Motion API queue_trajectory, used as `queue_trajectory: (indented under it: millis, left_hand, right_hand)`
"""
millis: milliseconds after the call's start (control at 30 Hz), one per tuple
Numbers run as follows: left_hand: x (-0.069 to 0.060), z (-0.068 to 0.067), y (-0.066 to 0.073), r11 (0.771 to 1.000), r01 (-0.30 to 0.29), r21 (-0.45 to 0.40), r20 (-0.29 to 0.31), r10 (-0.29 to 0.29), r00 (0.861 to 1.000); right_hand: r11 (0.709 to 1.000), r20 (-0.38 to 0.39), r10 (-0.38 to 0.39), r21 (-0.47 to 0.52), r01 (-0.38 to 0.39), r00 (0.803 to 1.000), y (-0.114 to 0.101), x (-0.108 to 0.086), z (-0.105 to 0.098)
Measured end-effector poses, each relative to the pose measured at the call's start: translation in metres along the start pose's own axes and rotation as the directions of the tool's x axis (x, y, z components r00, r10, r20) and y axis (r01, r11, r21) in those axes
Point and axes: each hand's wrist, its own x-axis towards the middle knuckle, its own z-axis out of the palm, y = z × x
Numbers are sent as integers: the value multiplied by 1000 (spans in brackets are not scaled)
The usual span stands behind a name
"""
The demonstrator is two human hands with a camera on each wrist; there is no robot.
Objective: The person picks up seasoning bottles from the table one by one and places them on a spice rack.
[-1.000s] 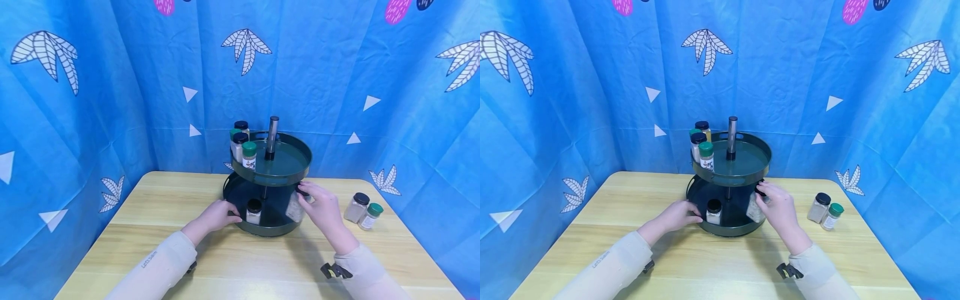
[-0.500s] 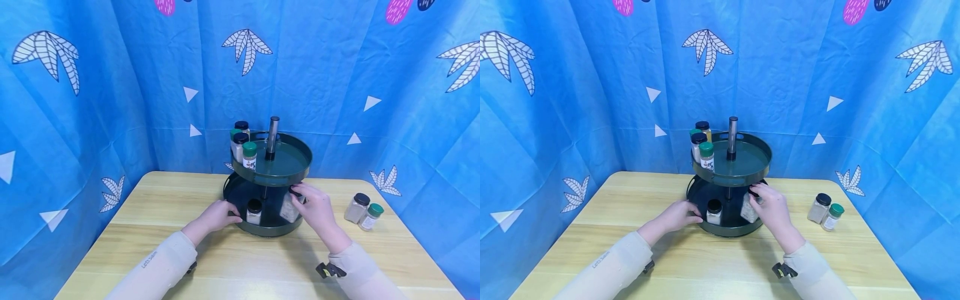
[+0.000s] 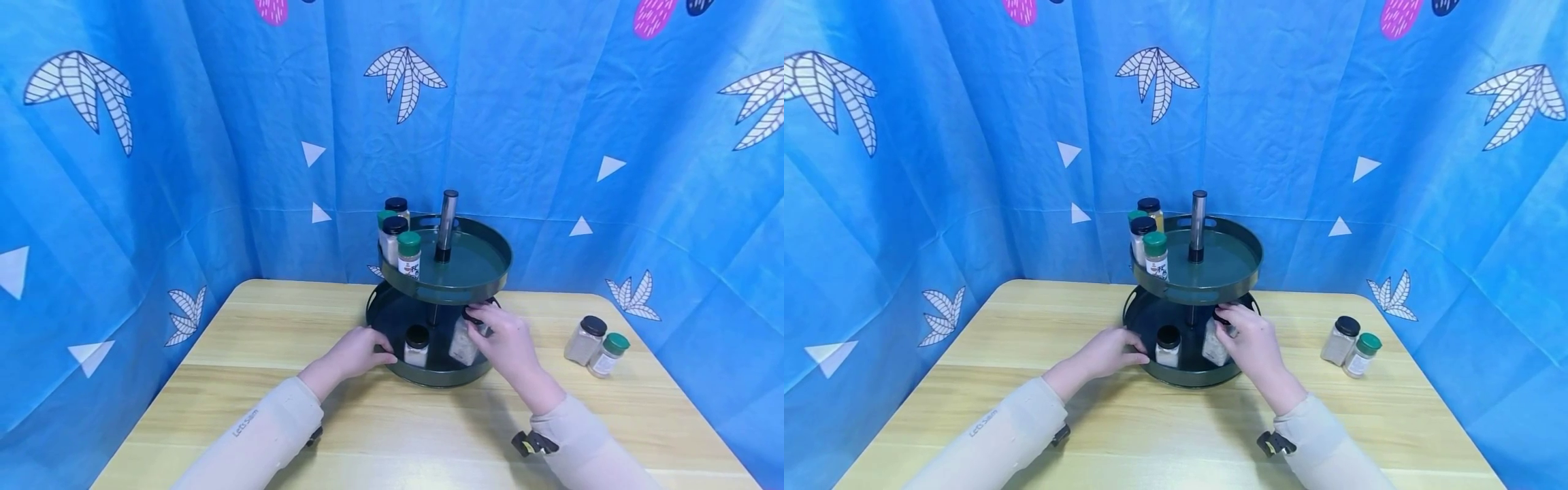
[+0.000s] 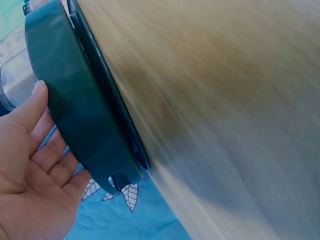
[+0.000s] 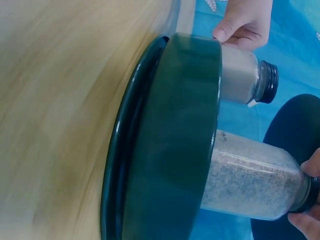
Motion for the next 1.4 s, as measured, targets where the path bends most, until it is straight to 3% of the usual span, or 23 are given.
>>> queue_trajectory:
  millis: [1400]
  left_hand:
    - [0, -1, 2, 1000, 5, 5, -9, -5, 1000]
  right_hand:
    - [986, 13, -124, 112, 122, 992, -11, -17, 26]
